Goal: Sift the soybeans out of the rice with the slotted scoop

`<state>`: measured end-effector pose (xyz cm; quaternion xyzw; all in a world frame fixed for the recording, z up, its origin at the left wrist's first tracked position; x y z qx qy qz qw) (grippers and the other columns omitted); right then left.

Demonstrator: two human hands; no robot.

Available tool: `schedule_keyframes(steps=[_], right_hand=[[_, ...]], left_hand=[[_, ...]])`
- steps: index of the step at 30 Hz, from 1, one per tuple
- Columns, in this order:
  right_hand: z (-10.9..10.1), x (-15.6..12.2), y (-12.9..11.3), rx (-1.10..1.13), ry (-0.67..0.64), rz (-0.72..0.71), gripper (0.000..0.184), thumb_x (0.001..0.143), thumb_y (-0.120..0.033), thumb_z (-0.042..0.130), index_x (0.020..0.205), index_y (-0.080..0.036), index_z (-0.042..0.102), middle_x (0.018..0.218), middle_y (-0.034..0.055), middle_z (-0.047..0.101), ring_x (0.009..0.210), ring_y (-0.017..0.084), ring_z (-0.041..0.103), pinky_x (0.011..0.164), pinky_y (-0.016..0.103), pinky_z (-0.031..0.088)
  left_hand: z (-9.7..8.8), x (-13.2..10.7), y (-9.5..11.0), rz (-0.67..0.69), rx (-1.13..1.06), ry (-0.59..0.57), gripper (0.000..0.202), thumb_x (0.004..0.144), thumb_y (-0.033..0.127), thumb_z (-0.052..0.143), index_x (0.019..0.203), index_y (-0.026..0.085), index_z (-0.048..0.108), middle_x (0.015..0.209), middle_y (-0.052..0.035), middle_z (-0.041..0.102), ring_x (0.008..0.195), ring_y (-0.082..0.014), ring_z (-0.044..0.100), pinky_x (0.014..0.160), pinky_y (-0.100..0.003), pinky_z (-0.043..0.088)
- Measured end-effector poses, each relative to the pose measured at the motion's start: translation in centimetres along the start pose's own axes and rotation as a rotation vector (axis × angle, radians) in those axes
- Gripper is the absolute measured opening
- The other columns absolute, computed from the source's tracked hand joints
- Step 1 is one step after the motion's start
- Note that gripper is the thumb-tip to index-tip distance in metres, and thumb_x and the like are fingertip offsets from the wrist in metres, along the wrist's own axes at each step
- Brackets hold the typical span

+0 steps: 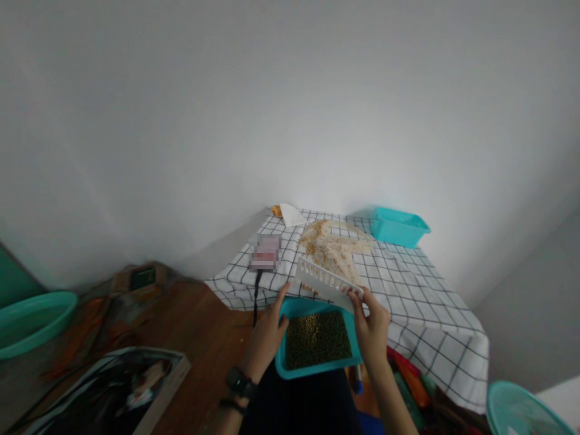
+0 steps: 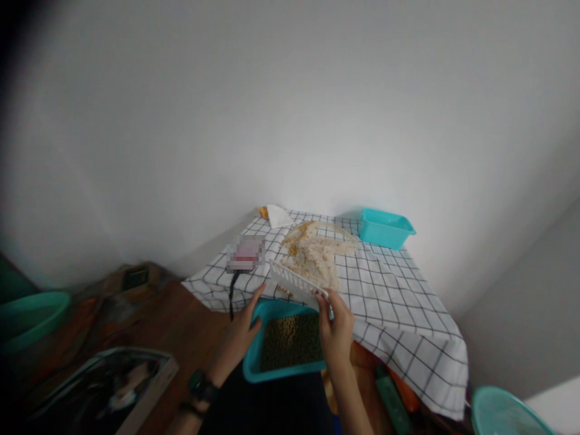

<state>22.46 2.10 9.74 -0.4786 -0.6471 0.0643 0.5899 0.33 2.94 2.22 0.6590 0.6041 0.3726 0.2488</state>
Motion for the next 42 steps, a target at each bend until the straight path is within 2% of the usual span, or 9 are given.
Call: schedule_keyframes(steps=[5, 10, 19, 21, 25, 29, 42], right_hand=[[0.13, -0.06, 0.1, -0.009, -0.002, 0.007, 0.029, 0.095, -0.041, 0.05, 0.085, -0.019, 0.067, 0.076, 0.0033, 0.071, 0.068, 0.017, 0.066, 0.063, 0.024, 0.048], [0.11, -0.15, 0.09, -0.004, -0.021, 0.008, 0.027, 0.095, -0.039, 0.05, 0.087, -0.02, 0.067, 0.078, 0.0034, 0.072, 0.071, 0.017, 0.067, 0.064, 0.024, 0.048], [0.04, -0.2, 0.03, -0.005, -0.01, -0.002, 0.026, 0.095, -0.038, 0.051, 0.087, -0.019, 0.066, 0.078, 0.0036, 0.071, 0.073, 0.017, 0.067, 0.067, 0.024, 0.048], [0.01, -0.21, 0.04, -0.012, -0.004, -0.002, 0.026, 0.095, -0.038, 0.051, 0.086, -0.019, 0.066, 0.078, 0.0036, 0.071, 0.07, 0.017, 0.067, 0.065, 0.024, 0.048], [-0.07, -0.16, -0.08, -0.019, -0.003, 0.003, 0.027, 0.094, -0.039, 0.051, 0.083, -0.019, 0.065, 0.074, 0.0028, 0.07, 0.066, 0.016, 0.065, 0.063, 0.023, 0.047], [-0.02, -0.12, -0.28, -0.016, -0.021, 0.001, 0.026, 0.095, -0.037, 0.05, 0.084, -0.019, 0.066, 0.074, 0.0026, 0.07, 0.066, 0.016, 0.065, 0.063, 0.022, 0.047], [0.19, -0.38, 0.37, -0.024, -0.049, 0.009, 0.026, 0.096, -0.036, 0.049, 0.088, -0.019, 0.067, 0.079, 0.0027, 0.07, 0.078, 0.017, 0.068, 0.07, 0.023, 0.048]], left_hand=[[-0.01, 0.06, 0.06, -0.017, -0.004, -0.001, 0.072, 0.089, 0.01, 0.04, 0.155, 0.029, 0.017, 0.149, -0.0076, 0.049, 0.136, -0.0203, 0.047, 0.112, -0.039, 0.035], [0.04, 0.19, 0.09, -0.019, 0.012, -0.002, 0.072, 0.089, 0.01, 0.041, 0.155, 0.028, 0.017, 0.145, -0.007, 0.053, 0.135, -0.0208, 0.048, 0.11, -0.038, 0.038], [-0.23, -0.01, 0.72, -0.045, 0.045, -0.007, 0.072, 0.089, 0.01, 0.041, 0.155, 0.028, 0.018, 0.145, -0.008, 0.053, 0.133, -0.0217, 0.05, 0.108, -0.037, 0.039], [-0.26, -0.02, 0.77, -0.034, 0.043, -0.001, 0.073, 0.088, 0.009, 0.041, 0.155, 0.028, 0.018, 0.148, -0.0085, 0.05, 0.135, -0.0217, 0.048, 0.109, -0.037, 0.038], [-0.14, 0.05, 0.5, -0.058, 0.055, -0.007, 0.071, 0.09, 0.011, 0.042, 0.155, 0.028, 0.019, 0.145, -0.0095, 0.053, 0.131, -0.0231, 0.052, 0.107, -0.039, 0.04], [-0.02, 0.09, 0.29, -0.02, 0.013, 0.005, 0.071, 0.089, 0.01, 0.041, 0.155, 0.027, 0.02, 0.149, -0.0092, 0.048, 0.137, -0.0219, 0.046, 0.111, -0.038, 0.036], [-0.1, 0.03, 0.51, -0.03, 0.011, -0.007, 0.071, 0.089, 0.011, 0.041, 0.155, 0.027, 0.019, 0.146, -0.0085, 0.052, 0.133, -0.0197, 0.05, 0.11, -0.036, 0.036]])
Point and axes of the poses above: each hand's wrist, its own x-axis towards the middle knuckle, its own z-axis out of the palm, y = z × x, the point moved 1 cm from there along x, towards the middle knuckle
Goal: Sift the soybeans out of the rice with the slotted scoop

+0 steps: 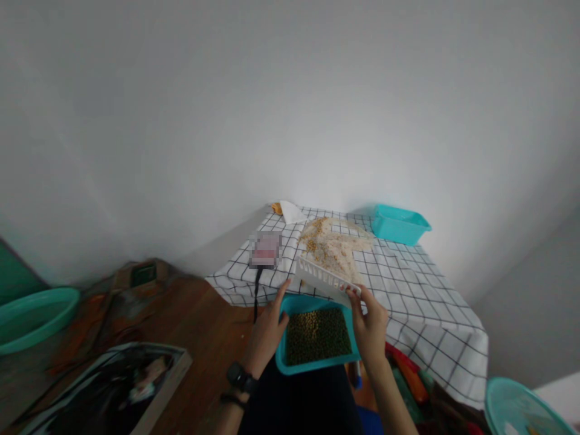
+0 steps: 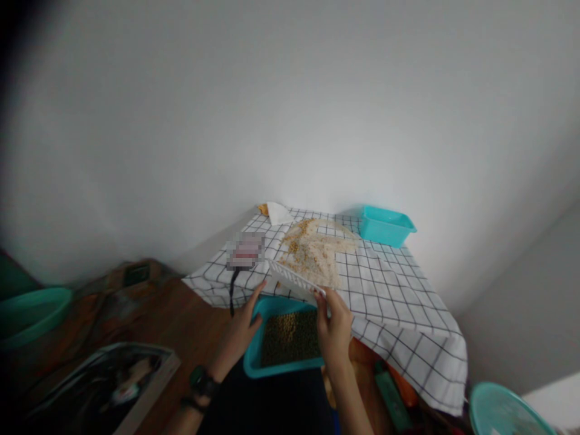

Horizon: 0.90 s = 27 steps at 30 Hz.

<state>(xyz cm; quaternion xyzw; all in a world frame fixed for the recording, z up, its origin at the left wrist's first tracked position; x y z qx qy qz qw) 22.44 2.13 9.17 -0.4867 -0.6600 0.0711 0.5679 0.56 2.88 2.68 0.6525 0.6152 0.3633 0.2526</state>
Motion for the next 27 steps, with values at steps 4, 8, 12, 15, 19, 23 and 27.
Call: schedule_keyframes(steps=[4, 8, 12, 15, 19, 23, 27], right_hand=[[-0.1, 0.0, -0.1, 0.012, 0.006, 0.027, 0.026, 0.095, -0.036, 0.05, 0.09, -0.018, 0.068, 0.082, 0.0041, 0.072, 0.077, 0.017, 0.068, 0.07, 0.023, 0.048], [-0.4, -0.1, -0.2, 0.036, -0.002, 0.049, 0.026, 0.094, -0.036, 0.051, 0.087, -0.018, 0.068, 0.084, 0.0043, 0.073, 0.074, 0.016, 0.067, 0.067, 0.023, 0.048], [-0.9, -0.4, -0.1, 0.055, -0.015, 0.045, 0.024, 0.094, -0.035, 0.052, 0.088, -0.019, 0.069, 0.086, 0.0035, 0.074, 0.076, 0.016, 0.067, 0.069, 0.023, 0.049], [-1.6, -0.7, -0.1, 0.082, -0.027, 0.046, 0.024, 0.093, -0.035, 0.053, 0.087, -0.02, 0.071, 0.085, 0.0029, 0.074, 0.079, 0.017, 0.068, 0.071, 0.023, 0.049], [-2.5, -1.2, -0.3, 0.106, -0.021, 0.097, 0.025, 0.092, -0.038, 0.055, 0.088, -0.019, 0.072, 0.081, 0.002, 0.072, 0.073, 0.016, 0.067, 0.066, 0.022, 0.048], [-3.6, -1.6, -0.1, 0.128, 0.033, 0.167, 0.027, 0.091, -0.041, 0.056, 0.086, -0.019, 0.071, 0.081, 0.0024, 0.071, 0.074, 0.017, 0.065, 0.066, 0.023, 0.046], [-5.0, -1.7, 1.1, 0.127, 0.153, 0.238, 0.029, 0.088, -0.044, 0.058, 0.083, -0.018, 0.071, 0.081, 0.0037, 0.071, 0.077, 0.018, 0.063, 0.069, 0.026, 0.045]], left_hand=[[-0.1, -0.1, 0.1, 0.011, -0.004, 0.012, 0.071, 0.089, 0.01, 0.042, 0.154, 0.027, 0.02, 0.15, -0.0093, 0.048, 0.136, -0.0222, 0.047, 0.11, -0.039, 0.037], [-0.1, -0.1, 0.2, 0.011, 0.006, 0.026, 0.07, 0.089, 0.011, 0.042, 0.154, 0.027, 0.022, 0.147, -0.0111, 0.051, 0.136, -0.0241, 0.048, 0.108, -0.041, 0.04], [-0.2, -0.2, 0.4, 0.017, 0.013, 0.014, 0.069, 0.09, 0.011, 0.04, 0.155, 0.025, 0.02, 0.147, -0.0125, 0.051, 0.135, -0.0241, 0.049, 0.108, -0.041, 0.04], [-0.3, -0.2, 0.4, 0.001, 0.031, 0.01, 0.069, 0.09, 0.011, 0.041, 0.155, 0.025, 0.02, 0.148, -0.0133, 0.049, 0.135, -0.0252, 0.049, 0.108, -0.042, 0.04], [-0.2, -0.1, 0.3, -0.005, 0.052, 0.02, 0.069, 0.09, 0.012, 0.042, 0.154, 0.027, 0.02, 0.149, -0.0118, 0.049, 0.134, -0.0249, 0.05, 0.106, -0.04, 0.042], [-0.1, 0.0, 0.1, 0.01, 0.066, 0.026, 0.07, 0.09, 0.011, 0.043, 0.154, 0.027, 0.022, 0.145, -0.01, 0.053, 0.131, -0.0239, 0.053, 0.106, -0.038, 0.042], [-0.2, -0.2, 0.2, 0.019, 0.082, 0.037, 0.069, 0.09, 0.012, 0.044, 0.154, 0.028, 0.022, 0.143, -0.0089, 0.056, 0.125, -0.0235, 0.058, 0.101, -0.037, 0.045]])
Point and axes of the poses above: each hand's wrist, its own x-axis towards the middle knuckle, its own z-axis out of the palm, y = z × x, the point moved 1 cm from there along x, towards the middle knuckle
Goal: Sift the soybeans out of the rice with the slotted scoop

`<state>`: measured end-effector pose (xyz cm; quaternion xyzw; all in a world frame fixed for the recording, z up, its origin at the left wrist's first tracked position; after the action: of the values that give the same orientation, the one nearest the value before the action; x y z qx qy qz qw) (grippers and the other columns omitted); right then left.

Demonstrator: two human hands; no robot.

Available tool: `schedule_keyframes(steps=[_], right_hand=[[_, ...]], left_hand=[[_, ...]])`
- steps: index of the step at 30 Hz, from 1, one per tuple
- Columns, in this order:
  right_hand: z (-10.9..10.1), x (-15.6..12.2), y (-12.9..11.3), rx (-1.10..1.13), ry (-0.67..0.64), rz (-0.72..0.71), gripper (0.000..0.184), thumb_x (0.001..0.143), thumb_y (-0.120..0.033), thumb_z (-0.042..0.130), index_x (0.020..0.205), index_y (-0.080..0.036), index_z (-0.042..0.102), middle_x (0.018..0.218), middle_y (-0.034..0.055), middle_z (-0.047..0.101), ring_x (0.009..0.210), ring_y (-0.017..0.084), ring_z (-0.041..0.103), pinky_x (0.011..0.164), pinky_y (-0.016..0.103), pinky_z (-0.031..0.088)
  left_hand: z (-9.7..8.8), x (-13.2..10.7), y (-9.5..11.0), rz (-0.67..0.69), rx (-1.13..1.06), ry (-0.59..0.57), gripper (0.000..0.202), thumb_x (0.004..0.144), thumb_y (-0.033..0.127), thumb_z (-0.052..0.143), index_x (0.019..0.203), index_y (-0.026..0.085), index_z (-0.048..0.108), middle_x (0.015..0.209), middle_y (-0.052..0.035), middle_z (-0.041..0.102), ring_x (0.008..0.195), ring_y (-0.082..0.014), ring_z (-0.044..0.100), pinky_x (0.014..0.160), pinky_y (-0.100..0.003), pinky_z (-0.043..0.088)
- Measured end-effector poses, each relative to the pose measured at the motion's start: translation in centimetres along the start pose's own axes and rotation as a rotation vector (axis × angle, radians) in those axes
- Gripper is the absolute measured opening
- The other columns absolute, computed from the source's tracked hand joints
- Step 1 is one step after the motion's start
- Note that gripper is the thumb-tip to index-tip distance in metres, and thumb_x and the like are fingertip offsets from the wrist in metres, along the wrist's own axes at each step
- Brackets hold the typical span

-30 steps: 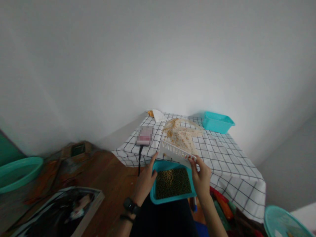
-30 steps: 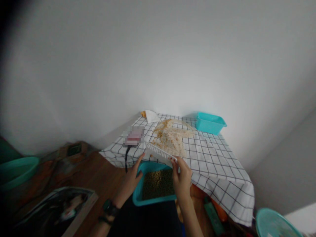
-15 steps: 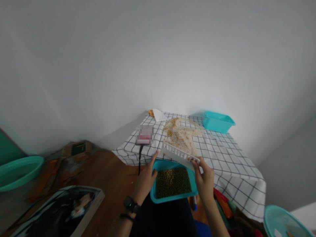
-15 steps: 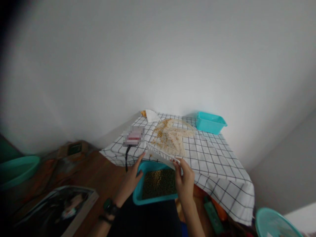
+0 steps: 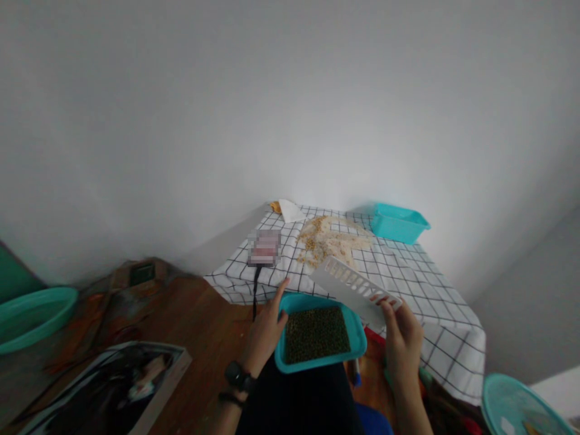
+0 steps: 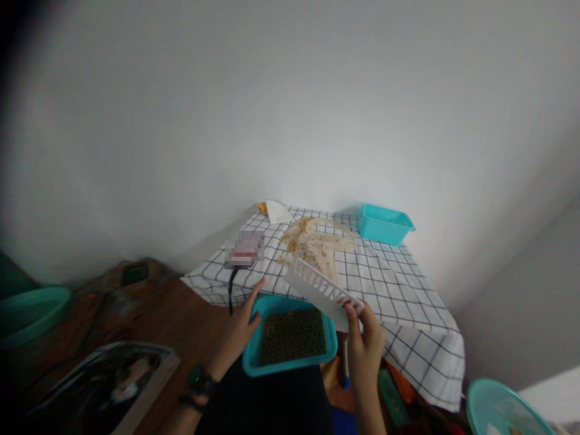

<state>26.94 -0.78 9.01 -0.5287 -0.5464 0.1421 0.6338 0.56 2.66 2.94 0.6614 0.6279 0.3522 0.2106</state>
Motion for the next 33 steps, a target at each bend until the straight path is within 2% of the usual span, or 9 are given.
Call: schedule_keyframes(steps=[5, 10, 14, 17, 22, 25, 28, 31, 33], right_hand=[[-1.5, 0.4, 1.6, 0.158, 0.204, 0.078, 0.028, 0.083, -0.045, 0.063, 0.082, -0.017, 0.069, 0.084, 0.0046, 0.07, 0.082, 0.019, 0.062, 0.074, 0.029, 0.045], [-1.7, -0.7, 3.2, 0.355, 0.461, 0.268, 0.026, 0.08, -0.043, 0.067, 0.086, -0.018, 0.066, 0.085, 0.0016, 0.066, 0.081, 0.016, 0.06, 0.072, 0.026, 0.045], [-1.1, -2.5, 3.9, 0.475, 0.549, 0.444, 0.029, 0.079, -0.043, 0.069, 0.096, -0.02, 0.066, 0.095, 0.0001, 0.067, 0.085, 0.015, 0.062, 0.071, 0.024, 0.046], [-0.7, -3.5, 4.5, 0.509, 0.606, 0.538, 0.036, 0.078, -0.044, 0.069, 0.104, -0.021, 0.065, 0.1, 0.0016, 0.069, 0.086, 0.017, 0.064, 0.07, 0.025, 0.049], [-0.7, -4.1, 5.4, 0.454, 0.562, 0.529, 0.044, 0.08, -0.051, 0.063, 0.11, -0.02, 0.063, 0.098, 0.003, 0.069, 0.085, 0.019, 0.065, 0.07, 0.028, 0.052], [-0.9, -4.4, 5.5, 0.464, 0.553, 0.543, 0.045, 0.078, -0.053, 0.065, 0.109, -0.02, 0.064, 0.095, 0.0022, 0.07, 0.083, 0.018, 0.065, 0.069, 0.027, 0.052], [-1.2, -5.0, 5.1, 0.486, 0.537, 0.581, 0.045, 0.074, -0.052, 0.068, 0.105, -0.019, 0.064, 0.093, 0.0015, 0.069, 0.079, 0.017, 0.064, 0.065, 0.026, 0.051], [-1.6, -5.6, 4.6, 0.475, 0.483, 0.587, 0.049, 0.073, -0.051, 0.069, 0.11, -0.019, 0.063, 0.095, 0.0023, 0.07, 0.076, 0.018, 0.065, 0.064, 0.027, 0.051], [-2.0, -5.8, 4.2, 0.462, 0.448, 0.57, 0.051, 0.074, -0.051, 0.068, 0.115, -0.021, 0.062, 0.095, 0.0023, 0.071, 0.075, 0.018, 0.066, 0.063, 0.028, 0.051]], left_hand=[[-0.2, 0.1, 0.3, -0.004, -0.007, -0.016, 0.066, 0.091, 0.014, 0.041, 0.154, 0.024, 0.023, 0.142, -0.0111, 0.056, 0.125, -0.024, 0.057, 0.105, -0.04, 0.042], [0.1, -0.1, 0.0, 0.026, -0.099, 0.017, 0.065, 0.093, 0.022, 0.039, 0.154, 0.025, 0.018, 0.15, -0.01, 0.046, 0.136, -0.0235, 0.045, 0.112, -0.041, 0.034], [1.4, -0.9, -1.3, -0.027, -0.164, 0.082, 0.074, 0.089, 0.03, 0.047, 0.154, 0.024, 0.011, 0.122, -0.0101, 0.058, 0.114, -0.0245, 0.059, 0.102, -0.042, 0.044], [2.6, -1.5, -2.7, -0.041, -0.253, 0.146, 0.076, 0.084, 0.031, 0.054, 0.15, 0.02, 0.016, 0.114, -0.009, 0.055, 0.107, -0.0242, 0.06, 0.102, -0.045, 0.044], [3.4, -2.0, -4.3, -0.234, -0.521, 0.145, 0.068, 0.074, 0.036, 0.064, 0.133, 0.017, 0.037, 0.129, -0.0129, 0.054, 0.123, -0.0284, 0.054, 0.102, -0.044, 0.045], [3.3, -2.6, -4.0, -0.337, -0.64, 0.035, 0.051, 0.073, 0.042, 0.063, 0.117, 0.018, 0.052, 0.118, -0.0104, 0.066, 0.114, -0.029, 0.062, 0.094, -0.043, 0.051], [2.9, -3.5, -2.4, -0.401, -0.773, -0.037, 0.05, 0.069, 0.043, 0.066, 0.111, 0.017, 0.059, 0.107, -0.0086, 0.072, 0.106, -0.0279, 0.067, 0.088, -0.04, 0.054], [2.1, -4.6, -0.5, -0.352, -0.839, -0.065, 0.046, 0.07, 0.041, 0.065, 0.109, 0.017, 0.063, 0.104, -0.0088, 0.074, 0.101, -0.0264, 0.068, 0.085, -0.037, 0.054], [1.3, -5.5, 0.0, -0.293, -0.738, -0.085, 0.039, 0.075, 0.041, 0.058, 0.105, 0.018, 0.066, 0.104, -0.0088, 0.074, 0.099, -0.0265, 0.069, 0.08, -0.037, 0.056]])
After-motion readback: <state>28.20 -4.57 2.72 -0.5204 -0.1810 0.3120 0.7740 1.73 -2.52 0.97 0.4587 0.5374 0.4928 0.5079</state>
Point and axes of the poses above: each hand's wrist, its own x-axis towards the middle knuckle, its own z-axis out of the palm, y = z × x, the point moved 1 cm from there along x, towards the middle knuckle
